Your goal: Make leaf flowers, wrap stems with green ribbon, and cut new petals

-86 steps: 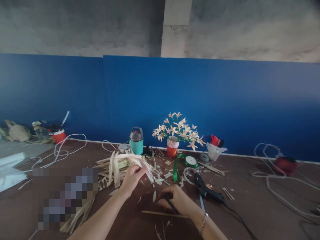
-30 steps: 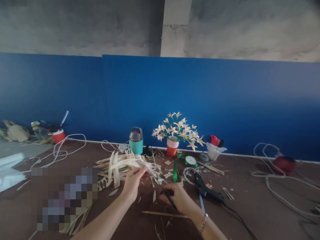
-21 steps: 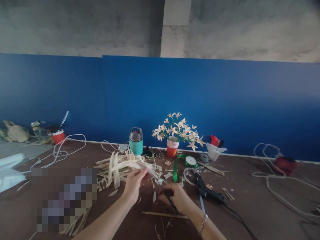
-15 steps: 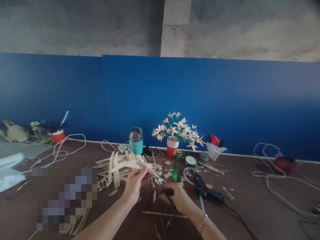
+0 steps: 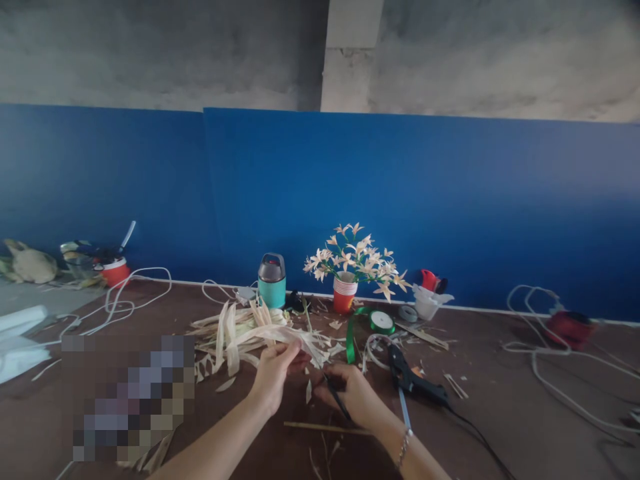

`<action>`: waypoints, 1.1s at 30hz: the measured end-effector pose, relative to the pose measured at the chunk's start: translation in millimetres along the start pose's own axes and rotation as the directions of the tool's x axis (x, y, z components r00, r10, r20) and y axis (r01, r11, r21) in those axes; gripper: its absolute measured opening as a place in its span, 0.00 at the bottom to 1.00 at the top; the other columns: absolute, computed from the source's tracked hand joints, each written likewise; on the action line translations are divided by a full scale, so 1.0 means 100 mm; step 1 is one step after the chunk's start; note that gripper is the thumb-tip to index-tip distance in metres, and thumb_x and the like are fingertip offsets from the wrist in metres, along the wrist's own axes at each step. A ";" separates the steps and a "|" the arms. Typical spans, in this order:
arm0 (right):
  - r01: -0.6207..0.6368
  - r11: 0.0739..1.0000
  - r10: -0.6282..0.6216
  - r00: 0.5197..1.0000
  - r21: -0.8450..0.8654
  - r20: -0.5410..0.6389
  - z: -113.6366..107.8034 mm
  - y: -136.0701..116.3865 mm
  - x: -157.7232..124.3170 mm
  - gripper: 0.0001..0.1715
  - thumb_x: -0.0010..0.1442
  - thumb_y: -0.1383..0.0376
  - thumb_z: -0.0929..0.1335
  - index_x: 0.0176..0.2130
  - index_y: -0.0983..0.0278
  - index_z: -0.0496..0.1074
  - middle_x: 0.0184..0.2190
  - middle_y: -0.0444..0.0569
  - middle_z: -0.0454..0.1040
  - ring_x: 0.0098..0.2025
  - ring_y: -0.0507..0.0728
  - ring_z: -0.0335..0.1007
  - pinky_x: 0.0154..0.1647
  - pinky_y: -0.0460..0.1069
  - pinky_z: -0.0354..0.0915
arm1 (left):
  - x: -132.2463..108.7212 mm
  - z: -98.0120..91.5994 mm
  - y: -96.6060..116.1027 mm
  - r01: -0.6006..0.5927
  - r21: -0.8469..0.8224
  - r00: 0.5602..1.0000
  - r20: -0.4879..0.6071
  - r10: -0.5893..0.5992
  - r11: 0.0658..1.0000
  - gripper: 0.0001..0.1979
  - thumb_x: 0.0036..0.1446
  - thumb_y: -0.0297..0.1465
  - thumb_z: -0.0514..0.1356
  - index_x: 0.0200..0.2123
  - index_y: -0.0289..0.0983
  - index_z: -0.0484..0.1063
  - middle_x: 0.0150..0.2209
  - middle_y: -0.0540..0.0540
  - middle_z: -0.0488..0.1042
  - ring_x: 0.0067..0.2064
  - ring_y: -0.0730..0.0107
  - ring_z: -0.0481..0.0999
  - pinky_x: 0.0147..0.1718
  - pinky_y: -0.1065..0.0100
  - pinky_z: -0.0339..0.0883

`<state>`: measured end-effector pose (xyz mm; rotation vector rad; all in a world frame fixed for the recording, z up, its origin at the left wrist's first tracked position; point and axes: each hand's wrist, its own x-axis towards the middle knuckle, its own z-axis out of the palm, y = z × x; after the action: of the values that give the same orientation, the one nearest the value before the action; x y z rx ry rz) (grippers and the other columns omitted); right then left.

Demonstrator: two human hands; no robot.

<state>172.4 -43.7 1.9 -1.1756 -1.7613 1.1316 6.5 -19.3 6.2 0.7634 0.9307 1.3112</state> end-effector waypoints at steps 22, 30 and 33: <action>-0.018 1.000 0.018 0.999 -0.009 -0.034 0.03 0.00 0.01 0.13 0.47 0.59 0.71 0.28 0.69 0.75 0.22 0.45 0.71 0.25 0.52 0.64 0.27 0.45 0.60 | -0.06 0.06 0.05 0.016 -0.002 1.000 0.001 -0.016 1.000 0.17 0.34 0.41 0.72 0.22 0.32 0.78 0.24 0.43 0.79 0.30 0.65 0.77 0.28 0.71 0.69; -0.008 1.000 0.006 0.998 -0.019 -0.068 0.02 0.01 0.02 0.14 0.47 0.57 0.71 0.26 0.68 0.74 0.22 0.45 0.70 0.25 0.51 0.62 0.26 0.44 0.60 | -0.05 0.05 0.00 0.017 -0.043 0.998 0.064 -0.015 0.999 0.14 0.36 0.36 0.71 0.23 0.32 0.77 0.26 0.43 0.79 0.30 0.67 0.77 0.30 0.71 0.69; -0.066 0.998 0.066 0.998 0.008 -0.022 0.00 -0.02 0.01 0.17 0.46 0.55 0.72 0.27 0.67 0.73 0.19 0.42 0.67 0.20 0.48 0.58 0.19 0.42 0.57 | -0.03 0.03 0.00 -0.021 -0.052 0.999 0.044 0.023 0.998 0.13 0.38 0.36 0.70 0.24 0.32 0.76 0.25 0.44 0.78 0.30 0.66 0.77 0.31 0.69 0.70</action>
<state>171.8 -43.5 3.4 -1.2458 -1.7107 1.1582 9.1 -21.7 8.4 0.7620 0.8525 1.3274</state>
